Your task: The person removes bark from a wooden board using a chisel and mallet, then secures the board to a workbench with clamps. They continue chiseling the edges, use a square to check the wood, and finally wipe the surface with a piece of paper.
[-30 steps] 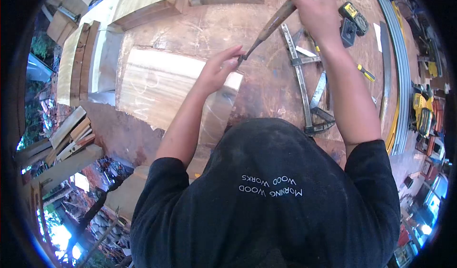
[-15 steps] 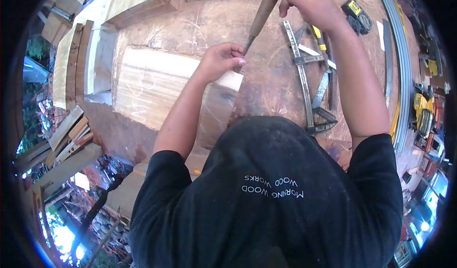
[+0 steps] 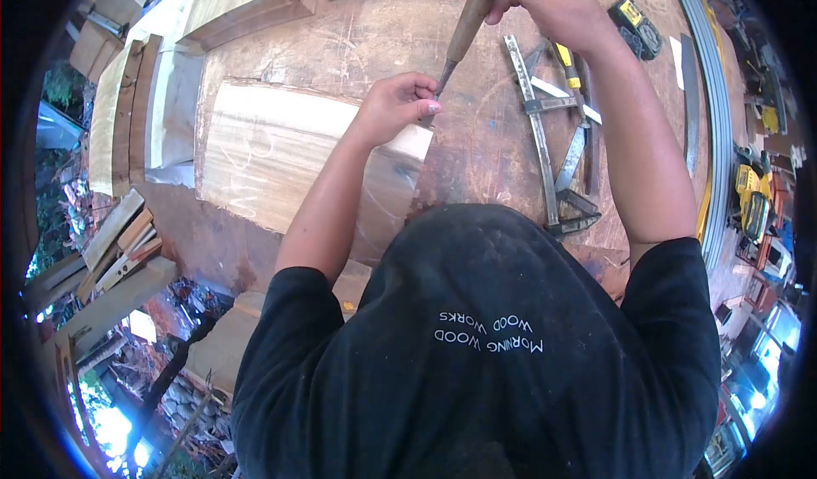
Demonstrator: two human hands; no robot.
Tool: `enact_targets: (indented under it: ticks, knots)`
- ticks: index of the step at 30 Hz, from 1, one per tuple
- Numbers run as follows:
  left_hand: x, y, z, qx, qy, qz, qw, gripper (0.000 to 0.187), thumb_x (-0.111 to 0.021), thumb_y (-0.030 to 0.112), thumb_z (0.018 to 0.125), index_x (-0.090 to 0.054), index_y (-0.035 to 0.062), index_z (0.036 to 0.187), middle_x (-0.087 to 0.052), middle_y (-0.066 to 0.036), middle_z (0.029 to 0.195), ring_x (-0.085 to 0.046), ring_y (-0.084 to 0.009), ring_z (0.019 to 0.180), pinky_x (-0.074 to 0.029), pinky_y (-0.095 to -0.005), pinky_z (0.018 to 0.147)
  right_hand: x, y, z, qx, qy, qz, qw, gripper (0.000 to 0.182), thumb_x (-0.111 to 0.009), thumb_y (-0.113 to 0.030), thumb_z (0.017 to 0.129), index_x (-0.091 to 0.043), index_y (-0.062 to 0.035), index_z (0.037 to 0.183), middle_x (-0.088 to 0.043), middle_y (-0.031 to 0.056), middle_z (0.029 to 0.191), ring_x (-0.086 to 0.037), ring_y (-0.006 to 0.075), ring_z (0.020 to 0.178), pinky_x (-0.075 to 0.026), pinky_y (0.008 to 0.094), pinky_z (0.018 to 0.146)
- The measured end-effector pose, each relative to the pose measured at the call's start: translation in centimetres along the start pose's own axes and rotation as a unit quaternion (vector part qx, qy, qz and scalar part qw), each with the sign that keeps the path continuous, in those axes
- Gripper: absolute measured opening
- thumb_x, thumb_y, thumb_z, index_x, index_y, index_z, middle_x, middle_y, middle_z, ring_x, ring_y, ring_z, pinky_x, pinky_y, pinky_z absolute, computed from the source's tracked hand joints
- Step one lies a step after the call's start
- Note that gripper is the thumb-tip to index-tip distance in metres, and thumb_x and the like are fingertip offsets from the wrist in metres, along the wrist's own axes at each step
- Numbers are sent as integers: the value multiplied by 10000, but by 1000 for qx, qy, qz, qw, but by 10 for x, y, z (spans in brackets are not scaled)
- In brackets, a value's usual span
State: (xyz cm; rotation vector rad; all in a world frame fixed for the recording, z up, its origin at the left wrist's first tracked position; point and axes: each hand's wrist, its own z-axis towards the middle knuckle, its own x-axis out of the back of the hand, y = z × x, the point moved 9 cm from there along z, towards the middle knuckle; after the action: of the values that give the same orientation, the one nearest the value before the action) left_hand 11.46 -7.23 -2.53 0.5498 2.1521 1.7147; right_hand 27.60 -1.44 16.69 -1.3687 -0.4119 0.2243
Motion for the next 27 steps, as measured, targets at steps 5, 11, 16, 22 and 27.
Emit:
enact_targets:
  ticks: [5, 11, 16, 22, 27]
  knots:
    - [-2, 6, -3, 0, 4, 36, 999, 269, -726, 40, 800, -614, -12, 1039, -639, -38, 913, -607, -94, 822, -507, -240, 758, -4, -5, -2, 18, -14, 11, 1000, 280, -484, -173, 963, -414, -17, 1185, -605, 107, 983, -620, 171, 800, -533, 283, 629]
    - [-3, 6, -4, -12, -4, -2, 1000, 292, -734, 47, 793, -619, -19, 1053, -642, -47, 896, -605, -97, 809, -510, -242, 733, -4, -9, -5, 17, -18, -8, 1000, 257, -487, -185, 963, -419, -25, 1153, -606, 106, 980, -617, 166, 796, -532, 283, 630]
    - [-2, 2, -3, -15, 6, 8, 1000, 313, -746, 55, 782, -625, -23, 1060, -640, -50, 888, -601, -101, 794, -514, -244, 715, -4, -8, -4, 19, -25, -7, 999, 258, -488, -193, 964, -421, -26, 1149, -606, 106, 979, -616, 165, 797, -532, 284, 635]
    - [0, -4, -3, -6, 10, 22, 1000, 336, -763, 79, 771, -631, -14, 1066, -638, -46, 892, -597, -114, 824, -514, -253, 730, -7, -9, -4, 7, -23, -12, 1000, 272, -489, -202, 968, -411, -19, 1154, -604, 109, 979, -617, 168, 798, -533, 286, 642]
    - [2, -1, -5, 3, 5, 80, 997, 338, -750, 92, 777, -623, -2, 1076, -632, -46, 927, -600, -123, 853, -511, -271, 779, -14, -19, -5, -2, -20, -43, 999, 285, -484, -201, 970, -403, -11, 1168, -598, 107, 971, -609, 168, 788, -527, 289, 647]
